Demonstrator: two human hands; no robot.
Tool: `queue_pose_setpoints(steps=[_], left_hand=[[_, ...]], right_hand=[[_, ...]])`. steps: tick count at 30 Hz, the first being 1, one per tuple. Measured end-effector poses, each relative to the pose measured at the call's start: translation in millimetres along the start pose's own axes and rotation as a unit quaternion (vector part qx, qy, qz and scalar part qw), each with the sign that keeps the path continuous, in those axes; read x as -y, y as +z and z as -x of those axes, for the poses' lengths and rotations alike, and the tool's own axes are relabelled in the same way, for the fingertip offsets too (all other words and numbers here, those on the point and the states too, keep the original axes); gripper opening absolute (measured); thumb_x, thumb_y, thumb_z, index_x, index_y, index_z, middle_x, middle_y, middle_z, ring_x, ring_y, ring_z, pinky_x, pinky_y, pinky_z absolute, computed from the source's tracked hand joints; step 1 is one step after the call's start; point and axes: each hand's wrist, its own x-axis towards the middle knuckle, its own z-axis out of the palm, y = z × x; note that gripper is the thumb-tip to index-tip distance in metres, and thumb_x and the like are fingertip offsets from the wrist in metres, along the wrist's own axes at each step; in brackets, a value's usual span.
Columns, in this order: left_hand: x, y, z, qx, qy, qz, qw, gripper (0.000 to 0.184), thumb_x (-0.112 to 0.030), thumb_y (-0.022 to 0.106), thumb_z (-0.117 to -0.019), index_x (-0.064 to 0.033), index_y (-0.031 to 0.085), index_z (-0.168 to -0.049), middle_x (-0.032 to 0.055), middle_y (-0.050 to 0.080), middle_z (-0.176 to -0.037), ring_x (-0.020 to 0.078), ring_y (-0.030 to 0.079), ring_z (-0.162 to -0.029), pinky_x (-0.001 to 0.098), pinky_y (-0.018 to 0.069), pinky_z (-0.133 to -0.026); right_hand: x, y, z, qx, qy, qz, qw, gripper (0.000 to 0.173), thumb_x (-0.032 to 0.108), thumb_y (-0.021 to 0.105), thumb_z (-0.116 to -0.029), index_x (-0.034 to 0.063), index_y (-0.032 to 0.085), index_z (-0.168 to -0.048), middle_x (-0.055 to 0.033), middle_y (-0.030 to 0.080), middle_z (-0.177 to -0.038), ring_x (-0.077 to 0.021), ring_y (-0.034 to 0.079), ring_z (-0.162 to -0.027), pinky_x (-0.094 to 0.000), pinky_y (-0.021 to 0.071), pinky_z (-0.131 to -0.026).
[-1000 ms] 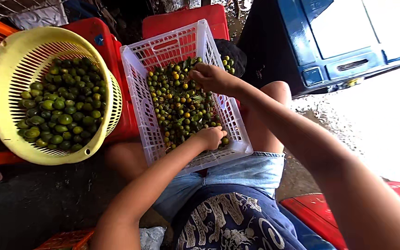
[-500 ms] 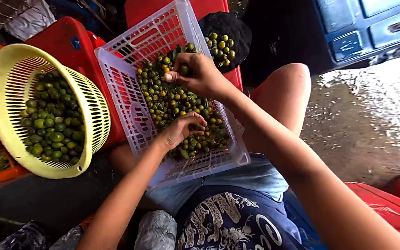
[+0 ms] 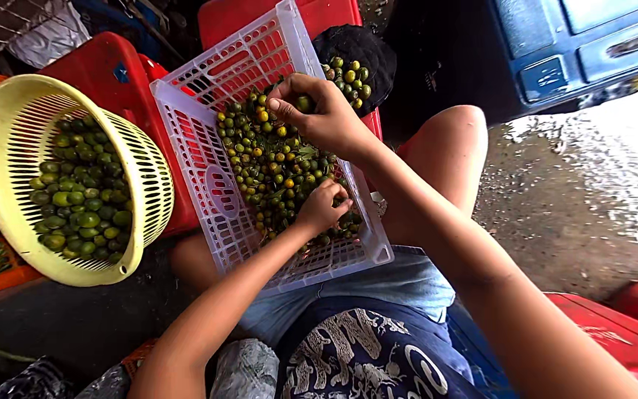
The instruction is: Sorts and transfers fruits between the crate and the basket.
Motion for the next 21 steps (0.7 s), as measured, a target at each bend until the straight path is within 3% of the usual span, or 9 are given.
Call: queue_pose_setpoints(steps=[2,4,6,9,12,14,16,18,21], left_hand=[[-8.9,-18.0,9.0,0.021,-0.112,0.183,0.976,0.024,-0.020,0.059,-0.1049,-0.0005,0.062,-0.118,0.0115,0.064,-0.112,0.0156,0.065,-0.085,0.0327,0.0564,-0.077],[-7.8,-33.3,9.6,0.032,-0.190,0.378,0.906,0.021,-0.018,0.047,-0.1070,-0.0096,0.052,-0.126,0.0054,0.064,-0.110,0.0105,0.062,-0.078,0.0268,0.0532,-0.069],[-4.5,-41.3,-0.8,0.007,-0.208,0.438,0.874,0.020,-0.020,0.042,-0.1050,-0.0126,0.058,-0.114,0.0029,0.070,-0.094,0.0087,0.062,-0.068,0.0234,0.0509,-0.060],[-10.4,-39.9,-20.9,-0.039,-0.143,0.194,0.970,0.028,-0.029,0.050,-0.1071,-0.0060,0.063,-0.096,0.0042,0.061,-0.078,0.0124,0.056,-0.064,0.0282,0.0467,-0.057],[-13.2,-29.3,-34.1,-0.006,-0.113,-0.022,0.993,0.047,-0.038,0.036,-0.1121,0.0036,0.058,-0.115,0.0243,0.064,-0.103,0.0385,0.065,-0.101,0.0572,0.0513,-0.088],[-15.1,-30.5,-32.8,-0.007,-0.117,-0.034,0.992,0.049,-0.034,0.030,-0.1134,0.0064,0.054,-0.127,0.0278,0.062,-0.120,0.0403,0.063,-0.116,0.0573,0.0492,-0.099],[-21.2,-52.0,-22.8,-0.027,-0.126,0.060,0.990,0.044,-0.027,0.032,-0.1131,0.0068,0.054,-0.130,0.0245,0.062,-0.119,0.0320,0.064,-0.107,0.0490,0.0518,-0.094],[-18.4,-82.1,-3.1,-0.038,-0.138,0.191,0.971,0.035,-0.022,0.034,-0.1116,-0.0018,0.055,-0.130,0.0071,0.061,-0.103,0.0114,0.059,-0.083,0.0294,0.0518,-0.075],[3.2,-115.7,22.1,-0.038,-0.179,0.274,0.944,0.029,-0.021,0.041,-0.1101,-0.0087,0.057,-0.131,0.0035,0.058,-0.102,0.0107,0.058,-0.079,0.0283,0.0523,-0.071]], right_hand=[[2.9,-2.8,0.6,0.025,0.006,-0.027,0.999,0.017,0.017,0.067,-0.1013,0.0045,0.069,-0.112,-0.0017,0.066,-0.091,-0.0060,0.062,-0.076,-0.0219,0.0533,-0.068],[5.8,-4.0,0.5,0.040,0.008,-0.059,0.997,0.022,0.015,0.072,-0.0973,0.0036,0.069,-0.116,-0.0023,0.065,-0.093,-0.0070,0.060,-0.075,-0.0208,0.0519,-0.065],[6.8,-3.1,1.2,0.026,0.000,-0.073,0.997,0.019,0.016,0.073,-0.0970,0.0038,0.070,-0.112,-0.0009,0.066,-0.091,-0.0059,0.061,-0.073,-0.0202,0.0515,-0.062],[6.9,-2.8,2.3,0.020,-0.001,-0.074,0.997,0.016,0.020,0.065,-0.1020,0.0055,0.070,-0.105,0.0014,0.067,-0.089,-0.0032,0.060,-0.072,-0.0195,0.0497,-0.062],[7.9,-2.8,1.1,0.048,0.002,-0.057,0.997,0.017,0.019,0.064,-0.1029,0.0039,0.071,-0.108,0.0004,0.068,-0.090,-0.0034,0.062,-0.074,-0.0202,0.0515,-0.065],[5.5,-0.2,0.2,0.061,0.003,-0.018,0.998,0.018,0.020,0.063,-0.1033,0.0045,0.071,-0.109,-0.0005,0.069,-0.091,-0.0038,0.065,-0.077,-0.0218,0.0554,-0.069],[0.2,3.4,-1.3,0.095,-0.011,0.093,0.991,0.020,0.020,0.062,-0.1031,0.0038,0.071,-0.110,-0.0034,0.071,-0.093,-0.0067,0.066,-0.078,-0.0263,0.0579,-0.073],[0.7,8.5,-0.9,0.186,0.028,0.268,0.945,0.020,0.017,0.058,-0.1018,0.0049,0.070,-0.112,-0.0098,0.072,-0.097,-0.0213,0.070,-0.086,-0.0429,0.0582,-0.080],[16.9,23.1,-2.8,0.317,0.194,0.454,0.810,0.040,0.007,0.057,-0.0993,0.0035,0.050,-0.139,-0.0246,0.068,-0.109,-0.0465,0.066,-0.106,-0.0649,0.0496,-0.088]])
